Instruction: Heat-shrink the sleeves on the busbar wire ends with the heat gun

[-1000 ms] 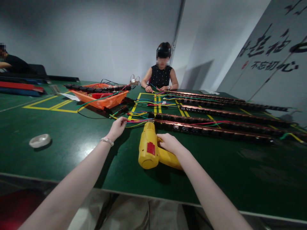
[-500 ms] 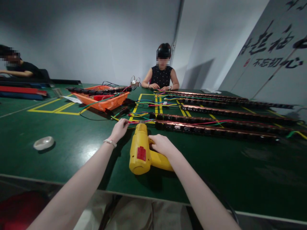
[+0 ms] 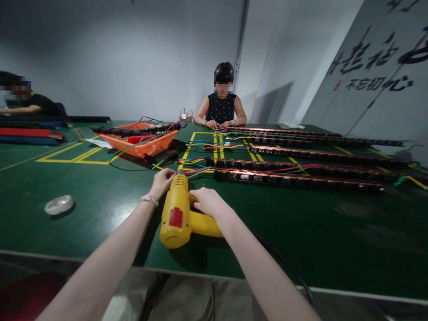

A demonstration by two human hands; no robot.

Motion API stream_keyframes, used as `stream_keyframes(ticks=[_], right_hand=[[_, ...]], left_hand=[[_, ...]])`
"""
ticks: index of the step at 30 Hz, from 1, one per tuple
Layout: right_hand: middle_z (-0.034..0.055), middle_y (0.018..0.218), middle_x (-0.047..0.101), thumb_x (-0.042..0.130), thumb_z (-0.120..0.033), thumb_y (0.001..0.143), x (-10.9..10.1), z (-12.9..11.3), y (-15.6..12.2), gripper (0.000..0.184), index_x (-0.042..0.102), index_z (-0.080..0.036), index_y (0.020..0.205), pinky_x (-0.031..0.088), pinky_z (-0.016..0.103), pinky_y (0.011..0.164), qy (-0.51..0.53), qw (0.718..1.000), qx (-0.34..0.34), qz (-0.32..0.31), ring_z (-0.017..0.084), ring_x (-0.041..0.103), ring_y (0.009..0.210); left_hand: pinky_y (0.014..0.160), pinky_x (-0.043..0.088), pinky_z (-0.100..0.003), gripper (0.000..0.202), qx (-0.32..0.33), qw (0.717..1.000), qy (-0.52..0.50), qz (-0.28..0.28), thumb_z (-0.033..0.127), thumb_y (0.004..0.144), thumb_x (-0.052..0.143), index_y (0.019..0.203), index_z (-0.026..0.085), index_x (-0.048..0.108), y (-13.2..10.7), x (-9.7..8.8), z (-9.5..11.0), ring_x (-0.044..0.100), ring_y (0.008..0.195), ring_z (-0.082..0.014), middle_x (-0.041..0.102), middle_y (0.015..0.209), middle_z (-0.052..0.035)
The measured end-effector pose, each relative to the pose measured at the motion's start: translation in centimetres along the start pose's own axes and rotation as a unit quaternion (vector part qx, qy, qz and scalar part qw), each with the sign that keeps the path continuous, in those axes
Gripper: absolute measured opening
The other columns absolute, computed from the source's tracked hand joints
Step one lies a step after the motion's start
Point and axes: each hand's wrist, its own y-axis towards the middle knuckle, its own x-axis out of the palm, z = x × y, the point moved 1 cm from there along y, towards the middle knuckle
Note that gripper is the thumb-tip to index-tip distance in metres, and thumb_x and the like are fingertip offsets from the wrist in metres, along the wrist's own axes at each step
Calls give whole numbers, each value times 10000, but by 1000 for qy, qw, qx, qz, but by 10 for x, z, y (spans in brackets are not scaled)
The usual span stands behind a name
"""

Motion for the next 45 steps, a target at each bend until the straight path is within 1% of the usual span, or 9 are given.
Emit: stream_keyframes(ticks=[5,9,17,20,24,30,36,41,45], right_hand=[[61,964,659,512,-220,777,0,0,1,252,598,-233,1013,388,267,682,15,1000,5,-5,223,619,873],[44,989,662,517,-231,789,-2,6,-2,234,610,-242,1003,395,251,693,40,999,14,-11,208,617,895],[29,1042,671,495,-183,776,-9,45,-18,315,620,-247,1058,409,241,723,68,996,65,-3,202,618,932],[29,1014,677,491,-203,777,-11,58,-25,274,626,-238,1013,410,246,719,67,994,84,7,207,617,922],[40,991,682,503,-213,776,-14,63,-29,229,632,-222,964,411,249,710,62,993,97,13,212,615,908],[57,1022,679,498,-193,781,-13,58,-28,261,628,-212,1006,419,250,714,57,993,100,1,212,615,917],[60,1050,667,481,-189,779,-8,40,-24,269,610,-206,1014,415,262,734,51,996,67,-24,220,616,946],[58,1051,661,474,-187,777,-1,14,-13,305,597,-227,1054,401,272,731,40,998,39,-28,224,617,946],[74,984,664,500,-209,771,3,-3,-1,247,603,-210,995,388,272,687,28,999,20,-29,229,620,897]], left_hand=[[701,461,-290,178,4,1000,-15,-2,272,761,554,802,125,644,-1,-1,1,588,725,-171,659,789,-71],[709,451,-282,172,26,1000,-8,11,258,788,529,808,133,647,-1,-1,1,584,729,-164,661,793,-63],[706,424,-265,178,22,1000,1,18,218,839,494,848,133,649,1,0,0,577,744,-164,654,802,-62],[694,417,-262,166,35,999,12,21,211,846,491,846,135,638,1,1,-1,565,733,-160,640,803,-60],[708,417,-269,158,39,998,41,20,215,861,483,848,138,621,1,2,-2,561,752,-169,629,818,-69],[802,420,-309,194,5,992,128,-21,223,902,411,874,159,592,-1,4,1,571,893,-209,627,937,-92],[809,413,-342,260,-12,977,208,-49,223,926,320,927,174,576,-3,4,9,554,978,-242,601,1014,-110],[810,411,-332,262,-8,978,205,-49,239,928,318,917,184,574,-4,2,11,550,982,-234,603,1016,-104],[818,413,-305,251,1,987,155,-46,249,922,345,869,176,578,-1,3,5,559,930,-210,622,954,-94]])
